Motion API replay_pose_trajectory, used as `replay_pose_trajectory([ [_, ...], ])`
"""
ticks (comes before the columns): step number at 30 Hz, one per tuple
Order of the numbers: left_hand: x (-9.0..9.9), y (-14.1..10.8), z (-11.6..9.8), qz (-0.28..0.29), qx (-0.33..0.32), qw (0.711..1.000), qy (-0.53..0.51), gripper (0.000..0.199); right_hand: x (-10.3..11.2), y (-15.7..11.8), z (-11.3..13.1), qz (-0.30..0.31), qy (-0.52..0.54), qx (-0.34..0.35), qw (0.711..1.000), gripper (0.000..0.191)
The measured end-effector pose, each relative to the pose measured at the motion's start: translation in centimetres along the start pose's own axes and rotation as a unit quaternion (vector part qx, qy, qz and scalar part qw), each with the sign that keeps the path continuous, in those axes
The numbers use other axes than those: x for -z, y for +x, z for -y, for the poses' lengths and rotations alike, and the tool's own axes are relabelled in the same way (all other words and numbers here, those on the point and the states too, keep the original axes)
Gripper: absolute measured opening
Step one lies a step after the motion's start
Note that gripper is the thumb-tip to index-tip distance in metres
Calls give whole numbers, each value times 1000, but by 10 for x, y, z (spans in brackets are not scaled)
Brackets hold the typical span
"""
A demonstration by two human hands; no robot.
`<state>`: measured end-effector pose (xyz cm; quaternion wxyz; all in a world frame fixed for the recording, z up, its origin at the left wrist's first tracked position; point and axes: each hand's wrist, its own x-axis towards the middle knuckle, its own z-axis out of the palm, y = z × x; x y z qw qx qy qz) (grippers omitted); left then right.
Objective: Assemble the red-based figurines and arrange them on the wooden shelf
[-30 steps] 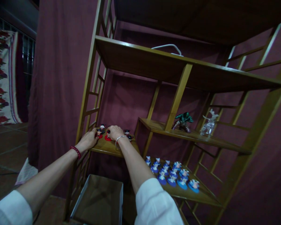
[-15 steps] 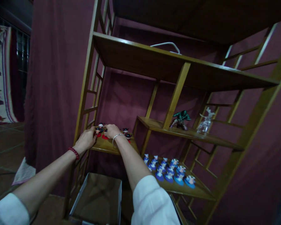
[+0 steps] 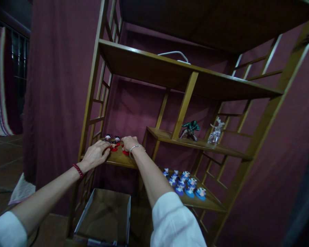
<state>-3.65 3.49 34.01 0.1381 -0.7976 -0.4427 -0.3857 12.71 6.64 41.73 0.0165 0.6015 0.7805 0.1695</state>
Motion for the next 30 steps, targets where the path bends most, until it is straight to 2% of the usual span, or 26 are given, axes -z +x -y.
replay_pose_trajectory([
  [4, 0, 2, -4, 60, 0, 998, 25, 33, -3, 2, 0, 17, -19, -5, 1000, 39],
  [7, -3, 3, -1, 76, -13, 996, 41, 36, -7, 6, -1, 19, -16, -6, 1000, 32],
  [15, -9, 2, 5, 58, -43, 996, 57, 37, -15, 12, -4, 3, 7, -1, 1000, 26],
  [30, -8, 2, 2, 51, -42, 996, 58, 38, -18, 21, 4, -25, 16, 16, 999, 27],
])
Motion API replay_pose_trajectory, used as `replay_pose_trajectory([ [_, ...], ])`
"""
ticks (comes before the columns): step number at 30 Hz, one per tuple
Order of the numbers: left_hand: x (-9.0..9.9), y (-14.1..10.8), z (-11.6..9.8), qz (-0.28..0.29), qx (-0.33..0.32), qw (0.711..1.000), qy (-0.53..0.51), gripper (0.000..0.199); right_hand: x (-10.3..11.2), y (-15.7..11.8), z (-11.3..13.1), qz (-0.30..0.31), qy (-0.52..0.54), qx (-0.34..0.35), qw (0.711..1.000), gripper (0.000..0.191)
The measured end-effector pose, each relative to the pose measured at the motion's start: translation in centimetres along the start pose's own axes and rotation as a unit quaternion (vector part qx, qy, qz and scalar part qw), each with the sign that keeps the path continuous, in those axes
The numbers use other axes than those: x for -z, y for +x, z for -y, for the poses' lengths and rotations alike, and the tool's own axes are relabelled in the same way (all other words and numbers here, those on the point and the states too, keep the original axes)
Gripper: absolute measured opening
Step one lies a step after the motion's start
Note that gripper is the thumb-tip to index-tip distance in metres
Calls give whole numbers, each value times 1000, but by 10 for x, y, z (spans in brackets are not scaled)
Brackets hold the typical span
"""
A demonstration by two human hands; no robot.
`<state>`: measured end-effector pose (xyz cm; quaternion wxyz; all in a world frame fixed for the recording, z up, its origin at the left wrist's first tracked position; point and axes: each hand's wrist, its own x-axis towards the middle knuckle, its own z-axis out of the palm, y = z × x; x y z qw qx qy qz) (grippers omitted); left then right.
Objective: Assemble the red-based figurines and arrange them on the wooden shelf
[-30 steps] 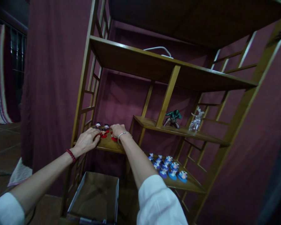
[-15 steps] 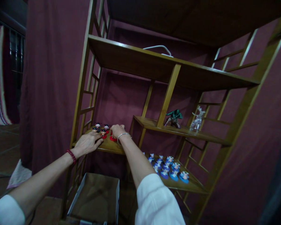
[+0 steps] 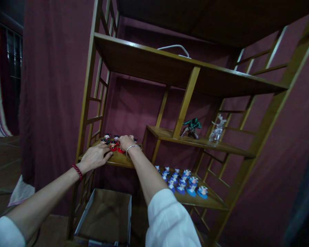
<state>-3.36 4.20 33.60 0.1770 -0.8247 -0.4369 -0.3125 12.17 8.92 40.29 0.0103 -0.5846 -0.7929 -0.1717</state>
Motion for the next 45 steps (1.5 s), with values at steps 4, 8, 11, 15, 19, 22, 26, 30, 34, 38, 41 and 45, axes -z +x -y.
replay_pose_trajectory([
  [4, -1, 0, 0, -3, -5, 1000, -5, 38, -1, -2, 0, -6, 11, 0, 1000, 31],
  [8, -3, 0, 1, -3, 0, 1000, -21, 36, 0, -5, -2, 1, 4, -3, 1000, 34],
  [11, -3, 0, 1, -1, 2, 1000, -19, 35, 0, -5, -4, 13, -7, -13, 1000, 34],
  [15, -3, 0, 1, -5, -1, 1000, -12, 35, 0, -7, -5, -1, -4, -10, 1000, 32],
  [19, -3, 0, 1, -5, 0, 1000, -8, 35, 6, -8, -2, 16, -10, -8, 1000, 32],
  [22, -2, 0, 1, 1, 9, 1000, -18, 34, 10, -9, 0, 35, -8, -18, 999, 33],
  [26, -1, 0, 0, 6, 20, 999, -27, 33, 11, -9, 1, 39, 2, -21, 999, 31],
  [30, 0, -1, 0, 4, 11, 1000, -19, 34, 14, -15, -1, 26, 17, -20, 999, 35],
  [34, 2, -3, -1, -5, 9, 1000, -25, 34, 21, -33, -7, -70, 99, -37, 992, 47],
  [38, 2, -6, -1, -29, 12, 999, -18, 34, 10, -60, -15, -253, 162, -147, 942, 48],
  [41, 2, -7, -3, -41, 4, 999, -27, 35, -7, -79, -16, -277, 201, -201, 918, 49],
  [45, 3, -6, -12, -38, -2, 998, -57, 35, -25, -95, -17, -236, 243, -250, 907, 53],
])
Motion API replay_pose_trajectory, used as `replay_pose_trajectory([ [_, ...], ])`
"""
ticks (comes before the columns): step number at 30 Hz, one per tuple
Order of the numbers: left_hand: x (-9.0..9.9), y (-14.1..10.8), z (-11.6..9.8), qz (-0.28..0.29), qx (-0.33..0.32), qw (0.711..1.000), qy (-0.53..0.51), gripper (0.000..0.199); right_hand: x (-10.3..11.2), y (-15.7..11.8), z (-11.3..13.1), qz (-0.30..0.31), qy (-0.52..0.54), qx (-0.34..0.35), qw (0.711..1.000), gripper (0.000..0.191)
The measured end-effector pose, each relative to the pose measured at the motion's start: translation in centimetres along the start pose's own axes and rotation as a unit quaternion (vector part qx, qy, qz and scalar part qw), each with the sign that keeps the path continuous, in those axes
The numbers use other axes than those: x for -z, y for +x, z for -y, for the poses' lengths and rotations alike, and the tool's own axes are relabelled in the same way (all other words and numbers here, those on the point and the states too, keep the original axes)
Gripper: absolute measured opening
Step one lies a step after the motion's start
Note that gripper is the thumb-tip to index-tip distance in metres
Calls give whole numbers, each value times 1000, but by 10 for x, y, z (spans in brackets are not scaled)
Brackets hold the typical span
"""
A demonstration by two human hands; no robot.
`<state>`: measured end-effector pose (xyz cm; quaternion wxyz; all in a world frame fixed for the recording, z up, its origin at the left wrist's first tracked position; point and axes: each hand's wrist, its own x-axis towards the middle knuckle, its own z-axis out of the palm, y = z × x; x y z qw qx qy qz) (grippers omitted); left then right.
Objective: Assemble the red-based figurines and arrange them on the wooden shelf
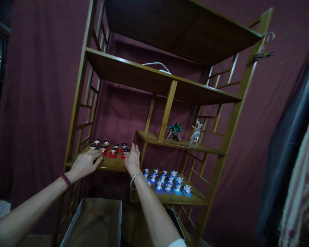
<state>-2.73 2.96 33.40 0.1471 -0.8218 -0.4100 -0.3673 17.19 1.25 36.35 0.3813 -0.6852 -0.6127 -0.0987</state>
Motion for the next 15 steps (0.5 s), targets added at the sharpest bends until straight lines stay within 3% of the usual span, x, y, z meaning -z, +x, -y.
replay_pose_trajectory([
  [8, -9, 10, -27, 23, -7, 1000, -18, 38, -4, 4, -8, 98, 22, -53, 994, 68],
  [15, -15, 19, -32, 43, 18, 999, 25, 40, -14, 15, -15, 129, 30, -56, 990, 75],
])
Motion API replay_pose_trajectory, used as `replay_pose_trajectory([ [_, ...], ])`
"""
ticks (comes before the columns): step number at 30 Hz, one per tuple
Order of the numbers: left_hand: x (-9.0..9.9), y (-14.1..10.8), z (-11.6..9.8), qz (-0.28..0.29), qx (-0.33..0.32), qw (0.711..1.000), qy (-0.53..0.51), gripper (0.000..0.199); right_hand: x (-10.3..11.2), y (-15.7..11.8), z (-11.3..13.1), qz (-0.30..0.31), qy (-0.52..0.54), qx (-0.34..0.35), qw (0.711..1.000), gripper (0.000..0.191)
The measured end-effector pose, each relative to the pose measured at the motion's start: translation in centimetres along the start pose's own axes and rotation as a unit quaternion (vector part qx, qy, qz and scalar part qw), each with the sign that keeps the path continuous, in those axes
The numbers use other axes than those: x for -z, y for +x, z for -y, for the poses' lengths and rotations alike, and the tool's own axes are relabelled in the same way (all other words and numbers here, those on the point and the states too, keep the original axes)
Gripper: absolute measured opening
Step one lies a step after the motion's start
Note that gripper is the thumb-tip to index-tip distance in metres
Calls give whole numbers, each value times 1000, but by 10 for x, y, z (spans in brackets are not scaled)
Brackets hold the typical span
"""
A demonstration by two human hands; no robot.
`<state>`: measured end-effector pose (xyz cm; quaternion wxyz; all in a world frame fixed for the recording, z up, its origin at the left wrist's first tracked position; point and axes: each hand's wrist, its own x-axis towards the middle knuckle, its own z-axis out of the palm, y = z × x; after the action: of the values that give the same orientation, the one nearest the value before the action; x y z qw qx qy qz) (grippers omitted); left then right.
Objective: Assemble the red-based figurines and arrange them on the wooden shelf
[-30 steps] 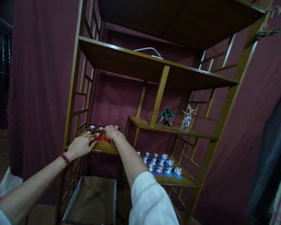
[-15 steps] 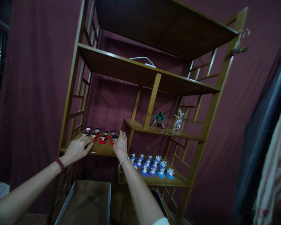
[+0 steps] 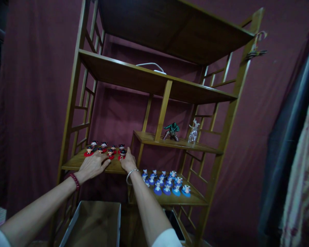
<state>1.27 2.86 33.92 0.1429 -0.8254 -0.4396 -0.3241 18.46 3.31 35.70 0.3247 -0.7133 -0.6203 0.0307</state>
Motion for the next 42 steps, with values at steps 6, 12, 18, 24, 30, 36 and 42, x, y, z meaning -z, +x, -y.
replay_pose_trajectory([
  [6, 0, -1, 0, 1, -1, 1000, 9, 37, -7, 10, -6, -3, -9, 4, 1000, 76],
  [12, 0, -2, -1, -3, -11, 1000, -7, 38, -9, 11, -7, 0, -6, 19, 1000, 74],
  [18, -2, -2, 0, -3, -1, 1000, -12, 35, -8, 8, -6, 1, -26, 30, 999, 71],
  [24, -2, -4, 1, -16, -15, 1000, -19, 35, -7, 5, -3, 5, -26, 18, 999, 73],
  [30, -1, -3, 2, -20, -23, 1000, -8, 36, -5, -3, -2, -91, -22, 75, 993, 67],
  [36, 1, -3, 0, -8, -20, 1000, 10, 41, 9, 5, 11, -159, -46, 199, 966, 44],
  [42, -2, -2, 1, -8, -18, 1000, 9, 42, 23, 49, 43, -29, -201, 216, 955, 32],
])
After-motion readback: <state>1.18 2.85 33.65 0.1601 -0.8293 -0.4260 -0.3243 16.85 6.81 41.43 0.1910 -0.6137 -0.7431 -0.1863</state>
